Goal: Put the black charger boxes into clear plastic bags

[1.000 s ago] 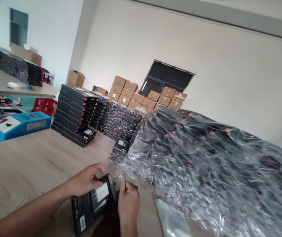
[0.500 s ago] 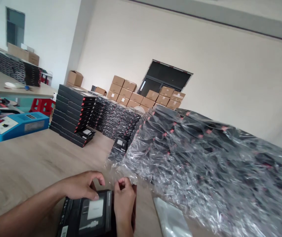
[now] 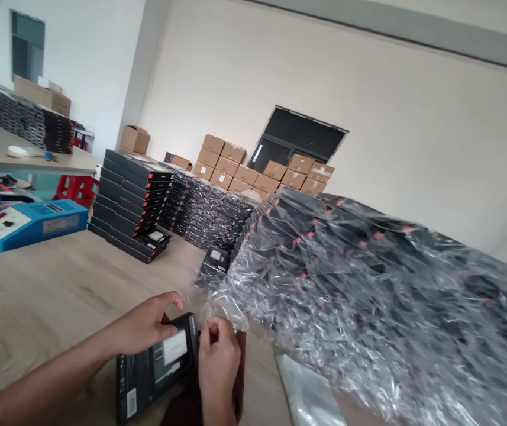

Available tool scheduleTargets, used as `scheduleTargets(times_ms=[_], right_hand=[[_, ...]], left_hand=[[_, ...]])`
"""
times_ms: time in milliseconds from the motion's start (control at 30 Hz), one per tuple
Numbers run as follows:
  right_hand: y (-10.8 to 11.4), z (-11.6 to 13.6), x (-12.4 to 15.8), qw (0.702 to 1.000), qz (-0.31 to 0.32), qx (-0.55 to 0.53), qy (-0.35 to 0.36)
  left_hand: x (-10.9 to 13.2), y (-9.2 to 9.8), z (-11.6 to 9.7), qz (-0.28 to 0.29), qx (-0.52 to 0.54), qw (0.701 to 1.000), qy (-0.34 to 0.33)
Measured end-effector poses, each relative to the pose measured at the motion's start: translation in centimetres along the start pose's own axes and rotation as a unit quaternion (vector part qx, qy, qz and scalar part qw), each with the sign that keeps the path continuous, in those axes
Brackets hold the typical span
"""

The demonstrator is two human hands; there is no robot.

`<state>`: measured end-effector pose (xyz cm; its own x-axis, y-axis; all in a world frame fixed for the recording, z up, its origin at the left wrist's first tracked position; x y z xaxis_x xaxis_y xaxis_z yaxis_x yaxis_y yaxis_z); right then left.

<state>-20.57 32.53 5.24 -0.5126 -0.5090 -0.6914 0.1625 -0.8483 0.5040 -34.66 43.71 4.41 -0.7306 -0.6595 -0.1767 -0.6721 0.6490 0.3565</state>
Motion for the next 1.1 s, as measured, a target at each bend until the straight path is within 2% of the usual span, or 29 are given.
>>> scheduleTargets(times_ms=[167, 300, 500, 733, 900, 967, 1100], right_hand=[[0.1, 0.3, -0.2, 1.000, 0.005, 0.003, 0.000], [0.4, 0.4, -0.3, 1.000, -0.002, -0.022, -0.003], [0.3, 0.5, -0.1, 0.999, -0.004, -0.039, 0.004], [0.0, 1.0, 0.1, 0.999, 0.021, -0.036, 0.031], [-0.5, 0.2, 0.2, 0.998, 0.042, 0.012, 0.052], [-0.7, -0.9, 0.1, 0.997, 0.053, 0.055, 0.029], [-1.0, -3.3, 0.1, 0.987, 0.102, 0.099, -0.072]], left_hand=[[0.6, -0.6, -1.0, 0.032, -0.004, 0.999, -0.027], [0.6, -1.3, -0.7, 0.058, -0.002, 0.998, -0.027], [0.0, -0.9, -0.4, 0.025, -0.001, 0.998, -0.065], [-0.2, -1.1, -0.8, 0.044, -0.071, 0.988, -0.128], [-0.5, -1.1, 0.2, 0.035, -0.106, 0.986, -0.123], [-0.6, -1.1, 0.6, 0.031, -0.110, 0.987, -0.113], [-0.8, -1.2, 1.0, 0.043, -0.082, 0.991, -0.100]])
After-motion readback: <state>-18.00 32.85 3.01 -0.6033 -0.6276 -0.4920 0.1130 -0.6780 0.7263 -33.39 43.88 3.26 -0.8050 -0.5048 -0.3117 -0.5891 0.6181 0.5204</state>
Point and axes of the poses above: each hand's wrist, its own x-axis away from the middle knuckle, its own y-axis out of the back of the hand, z = x × y, the point moved 6 cm from there along -x, towards the middle knuckle, and after that the axes turned 5 degrees about -z, right-handed, at the moved point
